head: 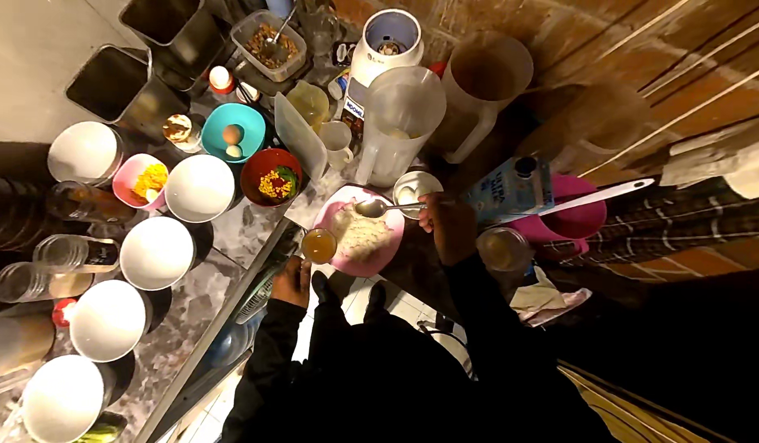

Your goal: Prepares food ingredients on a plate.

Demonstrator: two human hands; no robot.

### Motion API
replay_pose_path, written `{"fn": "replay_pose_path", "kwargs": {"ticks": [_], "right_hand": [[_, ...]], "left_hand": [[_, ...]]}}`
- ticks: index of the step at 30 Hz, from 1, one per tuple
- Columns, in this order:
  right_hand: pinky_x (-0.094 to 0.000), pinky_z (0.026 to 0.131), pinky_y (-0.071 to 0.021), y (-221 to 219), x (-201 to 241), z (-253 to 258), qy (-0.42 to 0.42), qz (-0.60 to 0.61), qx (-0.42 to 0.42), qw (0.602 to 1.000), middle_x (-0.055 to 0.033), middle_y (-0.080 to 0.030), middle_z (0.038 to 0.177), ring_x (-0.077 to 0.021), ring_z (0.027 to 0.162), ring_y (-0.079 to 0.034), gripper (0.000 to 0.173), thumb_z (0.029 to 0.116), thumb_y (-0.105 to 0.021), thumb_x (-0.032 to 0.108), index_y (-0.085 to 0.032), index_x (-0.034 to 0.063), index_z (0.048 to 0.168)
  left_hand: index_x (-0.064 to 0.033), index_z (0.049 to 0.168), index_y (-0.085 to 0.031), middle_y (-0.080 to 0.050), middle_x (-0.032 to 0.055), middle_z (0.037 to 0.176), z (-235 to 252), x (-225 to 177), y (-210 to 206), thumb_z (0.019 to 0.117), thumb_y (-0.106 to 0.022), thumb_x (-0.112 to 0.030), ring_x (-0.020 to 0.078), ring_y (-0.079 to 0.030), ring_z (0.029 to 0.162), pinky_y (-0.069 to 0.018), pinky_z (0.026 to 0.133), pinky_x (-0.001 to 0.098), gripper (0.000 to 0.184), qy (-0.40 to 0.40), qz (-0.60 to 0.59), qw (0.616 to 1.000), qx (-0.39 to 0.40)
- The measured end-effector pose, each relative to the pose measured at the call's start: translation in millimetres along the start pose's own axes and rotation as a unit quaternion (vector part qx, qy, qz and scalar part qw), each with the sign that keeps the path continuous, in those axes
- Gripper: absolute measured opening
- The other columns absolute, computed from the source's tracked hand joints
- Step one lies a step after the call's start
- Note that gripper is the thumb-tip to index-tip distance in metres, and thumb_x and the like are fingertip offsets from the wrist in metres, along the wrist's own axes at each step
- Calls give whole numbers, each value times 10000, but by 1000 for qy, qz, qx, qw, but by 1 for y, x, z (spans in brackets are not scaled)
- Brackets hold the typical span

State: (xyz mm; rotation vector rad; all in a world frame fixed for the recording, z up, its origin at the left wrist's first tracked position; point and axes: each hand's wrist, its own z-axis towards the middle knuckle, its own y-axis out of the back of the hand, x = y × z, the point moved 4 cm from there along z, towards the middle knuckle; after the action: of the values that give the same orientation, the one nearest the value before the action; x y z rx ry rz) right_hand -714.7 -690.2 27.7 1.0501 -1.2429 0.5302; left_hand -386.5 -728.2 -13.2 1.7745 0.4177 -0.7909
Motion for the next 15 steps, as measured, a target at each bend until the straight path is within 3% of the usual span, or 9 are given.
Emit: {"fn": "replay_pose_path", "kwargs": {"ticks": [6, 11, 15], "right_hand": [[-235, 607, -558, 9, 8, -2, -4, -4, -31, 999, -6, -670, 762, -46, 619, -623, 261, 1076, -510, 195, -692, 16, 1128], [-236, 625, -565, -7, 10, -2, 37, 21, -8, 999, -21, -686, 802, -47, 642, -634, 272, 1073, -504, 193, -677, -3, 1149], [-236, 617, -561, -7, 9, -3, 18, 14, -3, 1000, -15, -696, 802, -47, 640, -639, 280, 1074, -507, 223, -683, 18, 1148]], "left_hand": [[84, 1052, -659, -660, 164, 778, -11, 12, 8, 1051, -504, -217, 251, -650, 665, -563, 687, 452, 339, 1, -5, 999, -33], [86, 1028, -651, -638, 144, 749, -17, 16, 12, 1050, -494, -239, 227, -624, 628, -549, 648, 431, 361, -4, -8, 999, -45], [80, 1025, -654, -637, 134, 741, -19, 18, 15, 1045, -494, -238, 209, -624, 617, -553, 637, 413, 357, -7, -10, 999, -53]]}}
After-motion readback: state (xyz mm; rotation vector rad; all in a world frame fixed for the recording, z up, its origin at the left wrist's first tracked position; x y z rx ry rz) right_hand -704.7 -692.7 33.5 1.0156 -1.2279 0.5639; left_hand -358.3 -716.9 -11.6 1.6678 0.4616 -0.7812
